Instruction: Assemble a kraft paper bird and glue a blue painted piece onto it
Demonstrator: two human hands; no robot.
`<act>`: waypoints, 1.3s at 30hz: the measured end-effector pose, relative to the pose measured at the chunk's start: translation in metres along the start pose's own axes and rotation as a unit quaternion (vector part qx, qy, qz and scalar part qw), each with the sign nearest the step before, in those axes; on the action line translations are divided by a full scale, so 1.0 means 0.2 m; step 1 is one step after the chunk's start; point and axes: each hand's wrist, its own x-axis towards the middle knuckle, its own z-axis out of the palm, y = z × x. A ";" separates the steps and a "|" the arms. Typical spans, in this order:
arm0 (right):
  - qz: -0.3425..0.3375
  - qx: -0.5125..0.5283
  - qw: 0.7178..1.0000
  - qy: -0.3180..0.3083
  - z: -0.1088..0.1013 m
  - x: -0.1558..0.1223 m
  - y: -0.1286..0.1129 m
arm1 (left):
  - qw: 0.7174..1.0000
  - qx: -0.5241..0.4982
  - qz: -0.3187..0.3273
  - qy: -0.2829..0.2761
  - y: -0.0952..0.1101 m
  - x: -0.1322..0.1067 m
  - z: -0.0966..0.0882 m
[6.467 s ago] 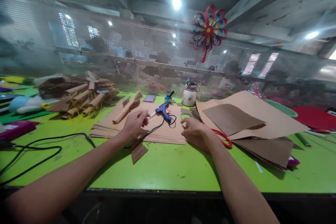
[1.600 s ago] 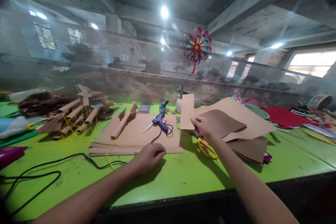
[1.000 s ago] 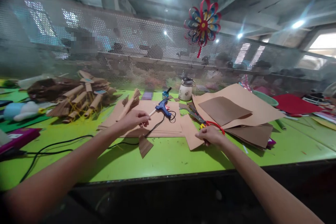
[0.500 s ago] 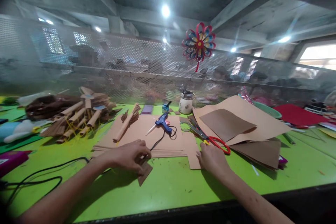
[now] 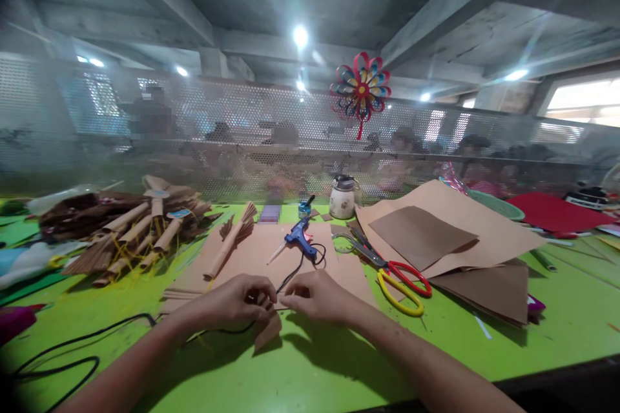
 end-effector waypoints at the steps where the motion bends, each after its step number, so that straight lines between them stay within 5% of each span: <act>1: -0.011 0.058 0.998 -0.017 0.01 0.02 -0.01 | 1.000 -0.029 0.006 0.011 0.00 0.01 0.00; 7: 0.045 0.275 0.957 -0.079 0.09 0.11 0.01 | 0.983 -0.177 0.007 0.044 0.00 0.03 0.01; 15: 0.083 0.341 0.934 -0.073 0.13 0.12 0.09 | 0.964 -0.248 -0.020 0.090 0.00 0.05 0.06; 30: 0.125 0.400 0.907 -0.043 0.05 0.08 0.11 | 0.918 -0.343 -0.035 0.196 0.01 0.07 0.07; 39: 0.112 0.420 0.900 -0.035 0.06 0.07 0.08 | 0.898 -0.391 -0.038 0.195 0.03 0.04 0.08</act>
